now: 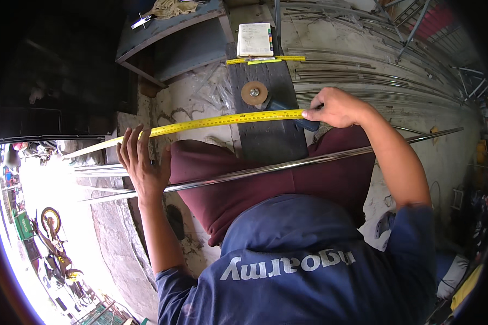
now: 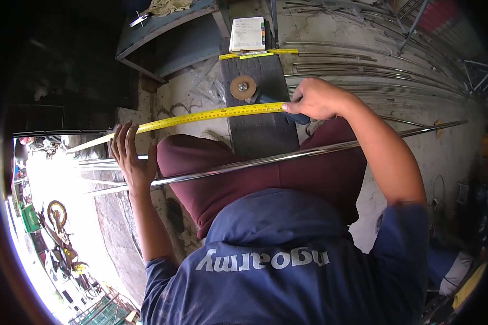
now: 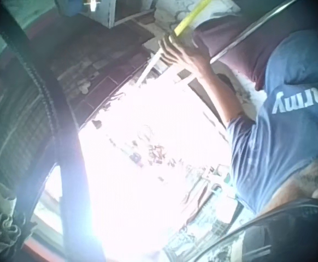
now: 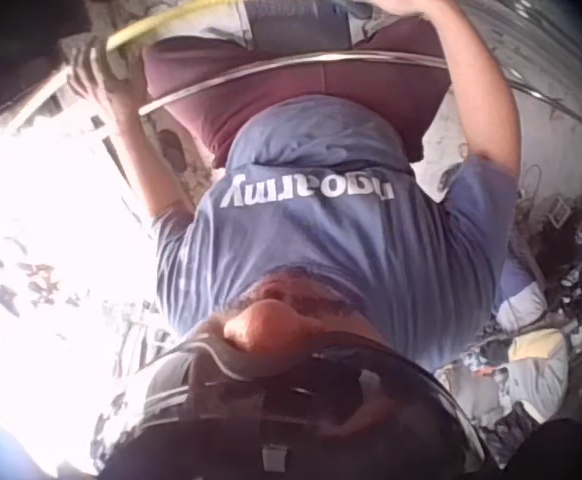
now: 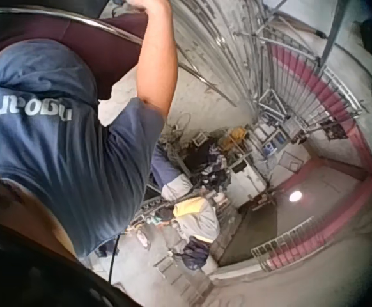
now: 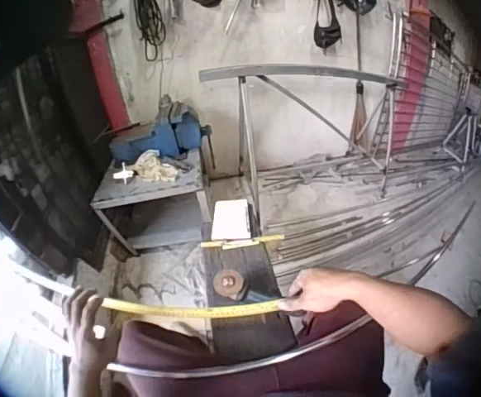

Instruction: Measure a metal pipe with a tape measure and mark it for cutting.

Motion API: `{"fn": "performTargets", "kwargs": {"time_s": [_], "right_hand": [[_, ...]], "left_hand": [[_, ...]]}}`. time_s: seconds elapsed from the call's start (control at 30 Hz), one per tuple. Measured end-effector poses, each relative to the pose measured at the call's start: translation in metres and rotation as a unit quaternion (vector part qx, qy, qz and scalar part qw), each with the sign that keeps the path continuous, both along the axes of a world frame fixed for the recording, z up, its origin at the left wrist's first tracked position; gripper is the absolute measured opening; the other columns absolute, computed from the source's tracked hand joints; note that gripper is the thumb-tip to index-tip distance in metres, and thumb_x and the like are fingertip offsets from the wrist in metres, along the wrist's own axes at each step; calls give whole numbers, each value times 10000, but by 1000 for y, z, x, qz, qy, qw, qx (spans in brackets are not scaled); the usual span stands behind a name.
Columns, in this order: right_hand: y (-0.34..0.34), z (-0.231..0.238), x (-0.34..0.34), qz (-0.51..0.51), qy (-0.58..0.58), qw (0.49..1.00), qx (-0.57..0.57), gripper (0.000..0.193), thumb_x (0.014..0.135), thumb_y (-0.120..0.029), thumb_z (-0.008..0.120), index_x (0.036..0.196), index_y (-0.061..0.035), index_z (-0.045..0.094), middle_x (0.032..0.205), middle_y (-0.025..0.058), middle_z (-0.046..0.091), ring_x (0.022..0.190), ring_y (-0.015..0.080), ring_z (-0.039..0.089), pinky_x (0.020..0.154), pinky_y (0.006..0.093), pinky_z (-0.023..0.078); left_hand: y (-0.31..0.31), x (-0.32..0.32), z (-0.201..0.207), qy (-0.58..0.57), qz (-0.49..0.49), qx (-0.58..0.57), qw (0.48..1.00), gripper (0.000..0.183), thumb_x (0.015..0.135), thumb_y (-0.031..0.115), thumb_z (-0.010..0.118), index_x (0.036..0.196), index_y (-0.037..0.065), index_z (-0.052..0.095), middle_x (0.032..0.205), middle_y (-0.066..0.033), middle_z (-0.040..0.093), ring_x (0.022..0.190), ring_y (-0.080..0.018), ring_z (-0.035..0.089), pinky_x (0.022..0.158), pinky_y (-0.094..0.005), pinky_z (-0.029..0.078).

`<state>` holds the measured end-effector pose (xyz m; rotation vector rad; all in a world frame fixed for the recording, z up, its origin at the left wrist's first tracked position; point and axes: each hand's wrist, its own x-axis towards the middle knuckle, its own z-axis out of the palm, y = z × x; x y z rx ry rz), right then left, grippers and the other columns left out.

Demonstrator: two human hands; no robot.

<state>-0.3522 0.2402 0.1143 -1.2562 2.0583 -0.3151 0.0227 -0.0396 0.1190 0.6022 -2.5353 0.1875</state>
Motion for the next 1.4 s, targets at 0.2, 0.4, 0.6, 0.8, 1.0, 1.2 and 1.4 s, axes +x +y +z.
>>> {"fn": "performTargets", "kwargs": {"time_s": [0.2, 0.4, 0.6, 0.8, 1.0, 1.2, 1.4], "right_hand": [[-44, -12, 23, 39, -15, 999, -13, 309, 923, -299, 679, 912, -13, 795, 760, 217, 710, 705, 370, 681, 702, 454, 546], [-61, -25, 53, 32, -1, 998, 56, 257, 911, -219, 704, 1042, -20, 801, 937, 199, 771, 895, 357, 739, 832, 430, 570], [-42, -18, -5, 10, -6, 1000, 20, 272, 916, -244, 697, 1050, -34, 805, 921, 204, 767, 853, 352, 734, 807, 430, 567], [-36, -30, -27, -33, -25, 999, -6, 299, 929, -291, 704, 1077, -50, 802, 906, 212, 756, 850, 352, 719, 799, 430, 553], [-46, -50, -35, -49, -58, 997, -7, 338, 939, -326, 716, 1091, -36, 798, 905, 219, 756, 868, 340, 726, 819, 421, 556], [-38, -95, -47, -68, -124, 990, -14, 312, 960, -303, 712, 1073, -24, 795, 877, 176, 767, 832, 295, 725, 795, 395, 553], [-38, -91, -69, -68, -118, 990, -23, 314, 960, -309, 708, 1077, -32, 799, 944, 200, 772, 902, 332, 738, 866, 419, 562]], "left_hand": [[53, -73, 18, 15, -125, 54, 991, 652, 833, 352, 830, 1404, 160, 580, 1471, -99, 553, 1467, -334, 435, 1239, -601, 210], [100, -103, 0, 71, -280, 95, 953, 402, 826, 263, 822, 1160, 88, 683, 1127, -86, 677, 1042, -289, 660, 910, -452, 524], [119, -123, -70, -270, -358, 207, 869, 279, 986, 295, 668, 1038, 24, 707, 946, -192, 724, 858, -345, 721, 751, -428, 579], [98, -187, -87, -159, -219, 554, 787, 544, 1036, 452, 631, 1246, -48, 596, 1180, -269, 701, 1023, -356, 728, 895, -459, 575], [84, -204, -120, 75, -148, 870, 464, 537, 1130, 447, 459, 1341, -30, 589, 1169, -149, 710, 923, -195, 720, 836, -322, 553], [61, -197, -97, -104, -195, 615, 757, 293, 993, 167, 699, 1252, 30, 683, 1175, -146, 726, 1018, -271, 695, 928, -372, 545], [-6, -260, -133, -46, -183, 383, 904, 171, 903, 63, 691, 1060, 77, 756, 1082, -162, 723, 1070, -390, 653, 966, -464, 519]]}}
